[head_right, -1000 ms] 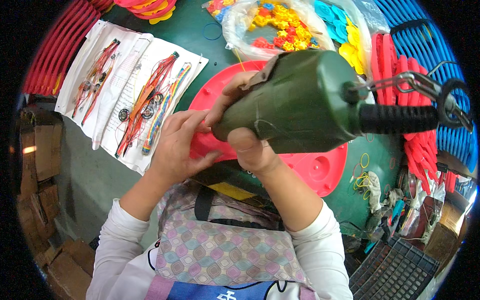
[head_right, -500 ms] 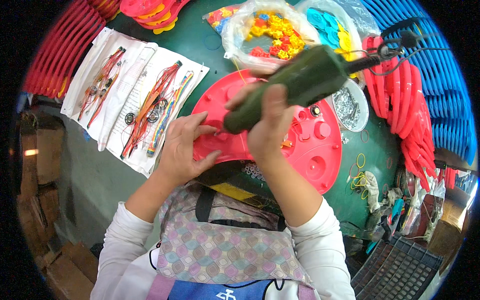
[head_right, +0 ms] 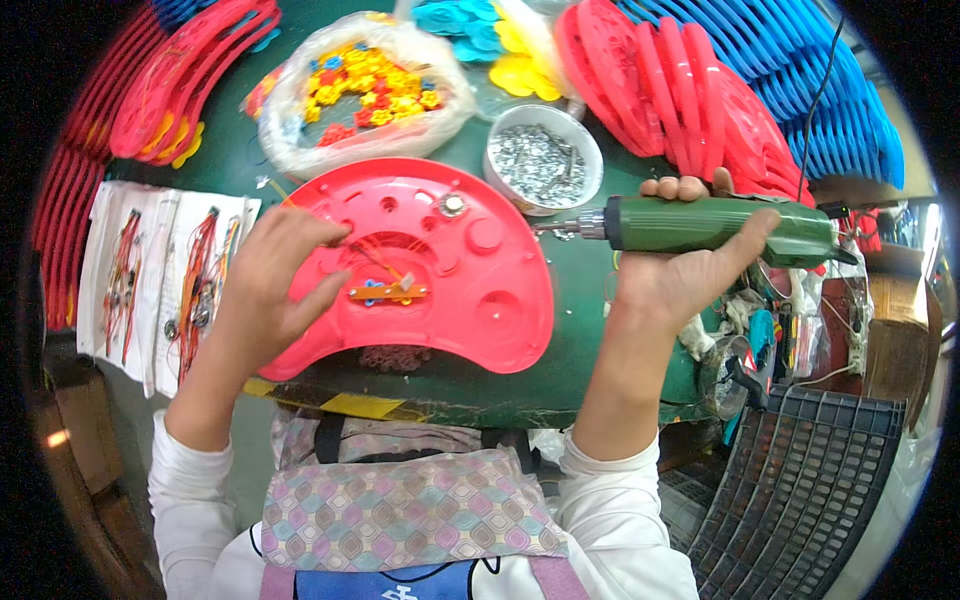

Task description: The person uses a green electric screwdriver to fasten screws into a pink plastic toy base, then places small colorful plastic pieces into the base's slots. The person repeats this process with multiple toy units on a cluttered workbench.

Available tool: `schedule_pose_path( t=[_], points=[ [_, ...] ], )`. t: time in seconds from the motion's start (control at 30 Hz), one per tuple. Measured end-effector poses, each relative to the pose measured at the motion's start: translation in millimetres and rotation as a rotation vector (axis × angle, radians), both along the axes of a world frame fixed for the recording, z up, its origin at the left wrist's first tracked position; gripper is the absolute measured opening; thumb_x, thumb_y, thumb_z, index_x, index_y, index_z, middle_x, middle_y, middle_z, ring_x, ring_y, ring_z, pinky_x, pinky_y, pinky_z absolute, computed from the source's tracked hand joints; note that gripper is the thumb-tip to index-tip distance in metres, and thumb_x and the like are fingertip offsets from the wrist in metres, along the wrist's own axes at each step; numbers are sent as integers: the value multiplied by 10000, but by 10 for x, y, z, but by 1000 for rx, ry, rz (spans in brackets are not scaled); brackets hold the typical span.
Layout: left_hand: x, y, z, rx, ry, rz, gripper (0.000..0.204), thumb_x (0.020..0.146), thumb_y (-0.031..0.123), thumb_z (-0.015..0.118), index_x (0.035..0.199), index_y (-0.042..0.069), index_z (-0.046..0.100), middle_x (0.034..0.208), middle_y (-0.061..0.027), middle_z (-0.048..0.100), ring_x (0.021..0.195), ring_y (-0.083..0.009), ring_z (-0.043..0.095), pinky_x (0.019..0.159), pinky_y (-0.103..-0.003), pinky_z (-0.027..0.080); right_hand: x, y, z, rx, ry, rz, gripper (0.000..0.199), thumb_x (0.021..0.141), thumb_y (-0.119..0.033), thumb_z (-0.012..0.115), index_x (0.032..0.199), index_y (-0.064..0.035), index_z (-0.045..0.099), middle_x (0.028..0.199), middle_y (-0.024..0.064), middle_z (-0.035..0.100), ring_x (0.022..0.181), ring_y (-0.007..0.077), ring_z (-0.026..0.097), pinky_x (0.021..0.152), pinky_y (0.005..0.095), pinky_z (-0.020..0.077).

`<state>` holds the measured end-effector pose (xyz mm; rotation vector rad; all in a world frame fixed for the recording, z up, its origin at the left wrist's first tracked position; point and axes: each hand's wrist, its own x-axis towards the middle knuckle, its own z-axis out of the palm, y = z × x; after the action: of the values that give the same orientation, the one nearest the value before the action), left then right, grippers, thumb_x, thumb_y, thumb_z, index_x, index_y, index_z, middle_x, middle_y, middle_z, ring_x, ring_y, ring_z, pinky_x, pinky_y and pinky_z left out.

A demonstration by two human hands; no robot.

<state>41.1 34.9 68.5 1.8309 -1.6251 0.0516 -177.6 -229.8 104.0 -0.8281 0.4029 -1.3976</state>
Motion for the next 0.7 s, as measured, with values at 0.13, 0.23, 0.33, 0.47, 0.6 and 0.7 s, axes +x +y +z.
schedule_pose_path(
  t=[0.13, 0.23, 0.33, 0.47, 0.6, 0.7],
  points=[
    [14, -1005, 38, -90, 180, -152, 226, 874, 148, 709, 1060, 24, 674, 951, -138, 693, 984, -343, 642, 893, -449, 503, 66, -140, -148, -102, 27, -103, 715, 931, -679, 611, 1257, -47, 532, 795, 82, 617, 772, 209, 602, 815, 418, 540],
    [-46, -1702, -121, -105, 194, -207, 131, 873, 115, 679, 971, 29, 700, 895, -143, 705, 957, -344, 661, 882, -452, 512, 234, -266, -293, -249, 114, -92, 807, 927, -724, 571, 1285, -6, 485, 784, 109, 651, 731, 223, 645, 807, 413, 549],
    [-96, -2115, -270, 55, -58, -222, 75, 849, 90, 661, 892, 58, 714, 855, -132, 714, 960, -326, 672, 884, -439, 509, 320, -337, -430, -340, 207, 32, 855, 928, -761, 524, 1264, 24, 484, 769, 116, 644, 736, 219, 653, 781, 366, 547],
    [-122, -2257, -305, 261, -417, -243, 63, 825, 99, 650, 835, 110, 711, 830, -107, 720, 954, -286, 679, 905, -416, 483, 442, -313, -548, -292, 282, 73, 912, 911, -843, 409, 1246, 2, 483, 787, 101, 596, 736, 223, 609, 745, 410, 553],
    [-59, -2282, -302, 415, -228, -311, 109, 850, 142, 716, 950, 139, 760, 865, -112, 695, 1000, -298, 637, 984, -435, 451, 521, -353, -715, -309, 347, 51, 931, 902, -854, 407, 1255, 4, 472, 776, 99, 587, 739, 223, 615, 740, 406, 560],
    [-44, -2326, -270, 489, -175, -367, 110, 830, 188, 735, 921, 144, 778, 862, -93, 720, 1009, -291, 651, 977, -438, 445, 539, -367, -664, -264, 275, 28, 955, 876, -878, 416, 1260, -6, 483, 775, 94, 589, 726, 225, 614, 731, 417, 556]
  ],
)
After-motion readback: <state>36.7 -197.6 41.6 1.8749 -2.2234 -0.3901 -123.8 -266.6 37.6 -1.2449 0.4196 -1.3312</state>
